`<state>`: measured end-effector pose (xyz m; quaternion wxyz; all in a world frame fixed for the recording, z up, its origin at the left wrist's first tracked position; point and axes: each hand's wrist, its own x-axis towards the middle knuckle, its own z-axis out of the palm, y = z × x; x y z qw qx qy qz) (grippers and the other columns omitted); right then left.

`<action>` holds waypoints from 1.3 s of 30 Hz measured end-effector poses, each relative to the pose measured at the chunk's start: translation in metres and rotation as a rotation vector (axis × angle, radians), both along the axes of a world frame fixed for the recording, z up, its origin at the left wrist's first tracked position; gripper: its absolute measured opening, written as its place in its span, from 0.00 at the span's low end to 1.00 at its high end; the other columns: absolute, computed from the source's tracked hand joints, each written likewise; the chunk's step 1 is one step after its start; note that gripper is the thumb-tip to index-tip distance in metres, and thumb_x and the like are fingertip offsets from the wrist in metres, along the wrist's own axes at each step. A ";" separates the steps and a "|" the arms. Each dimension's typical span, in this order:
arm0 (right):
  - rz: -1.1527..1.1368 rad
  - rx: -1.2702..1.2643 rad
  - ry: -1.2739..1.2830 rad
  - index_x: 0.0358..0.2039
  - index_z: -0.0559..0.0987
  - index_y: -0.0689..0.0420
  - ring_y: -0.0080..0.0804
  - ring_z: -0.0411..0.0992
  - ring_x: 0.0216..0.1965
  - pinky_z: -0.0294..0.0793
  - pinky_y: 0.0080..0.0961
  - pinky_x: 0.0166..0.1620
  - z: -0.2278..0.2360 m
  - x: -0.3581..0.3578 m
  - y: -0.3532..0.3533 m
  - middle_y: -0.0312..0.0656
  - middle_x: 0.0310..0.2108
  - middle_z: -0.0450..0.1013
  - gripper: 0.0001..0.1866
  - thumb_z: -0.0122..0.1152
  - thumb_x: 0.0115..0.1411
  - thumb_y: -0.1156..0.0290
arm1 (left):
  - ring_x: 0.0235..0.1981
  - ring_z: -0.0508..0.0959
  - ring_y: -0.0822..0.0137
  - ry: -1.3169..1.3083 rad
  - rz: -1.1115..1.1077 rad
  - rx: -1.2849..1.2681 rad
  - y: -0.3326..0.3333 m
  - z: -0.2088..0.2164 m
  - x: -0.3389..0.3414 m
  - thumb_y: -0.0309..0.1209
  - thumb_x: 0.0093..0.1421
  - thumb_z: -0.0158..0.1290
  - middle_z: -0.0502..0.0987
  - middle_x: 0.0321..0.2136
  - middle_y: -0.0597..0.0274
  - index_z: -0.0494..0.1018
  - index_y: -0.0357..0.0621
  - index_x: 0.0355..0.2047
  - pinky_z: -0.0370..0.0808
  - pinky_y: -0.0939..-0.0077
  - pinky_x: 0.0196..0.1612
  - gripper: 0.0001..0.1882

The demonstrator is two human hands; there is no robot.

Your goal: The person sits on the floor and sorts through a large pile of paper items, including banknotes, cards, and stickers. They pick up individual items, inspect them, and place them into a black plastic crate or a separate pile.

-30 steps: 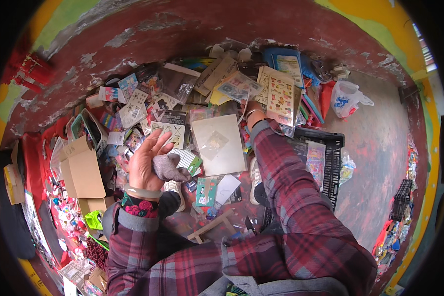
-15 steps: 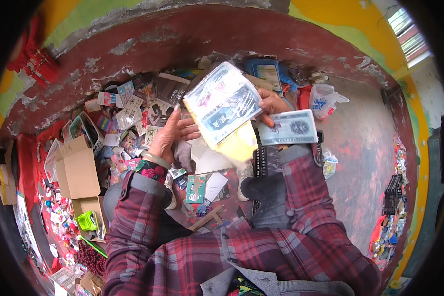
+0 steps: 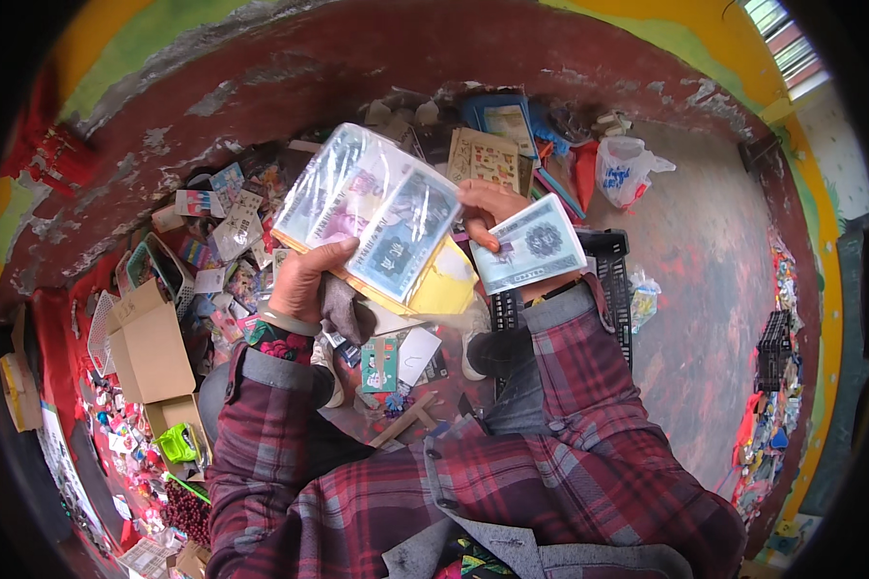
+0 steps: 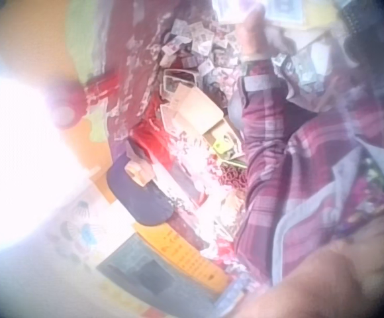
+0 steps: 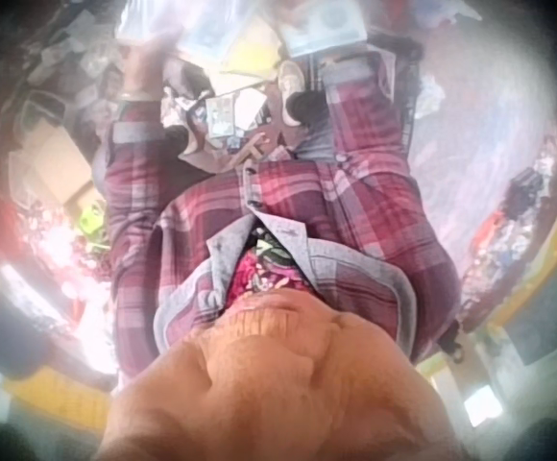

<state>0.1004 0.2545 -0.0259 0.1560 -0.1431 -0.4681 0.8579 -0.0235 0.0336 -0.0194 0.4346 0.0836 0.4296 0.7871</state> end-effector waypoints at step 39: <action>0.736 1.852 -0.679 0.45 0.67 0.53 0.42 0.76 0.33 0.73 0.37 0.33 -0.273 -0.130 -0.066 0.46 0.29 0.76 0.14 0.41 0.58 0.72 | 0.35 0.76 0.63 -0.033 0.774 -0.110 -0.087 0.020 -0.069 0.24 0.53 0.53 0.76 0.34 0.55 0.71 0.32 0.38 0.73 0.70 0.41 0.11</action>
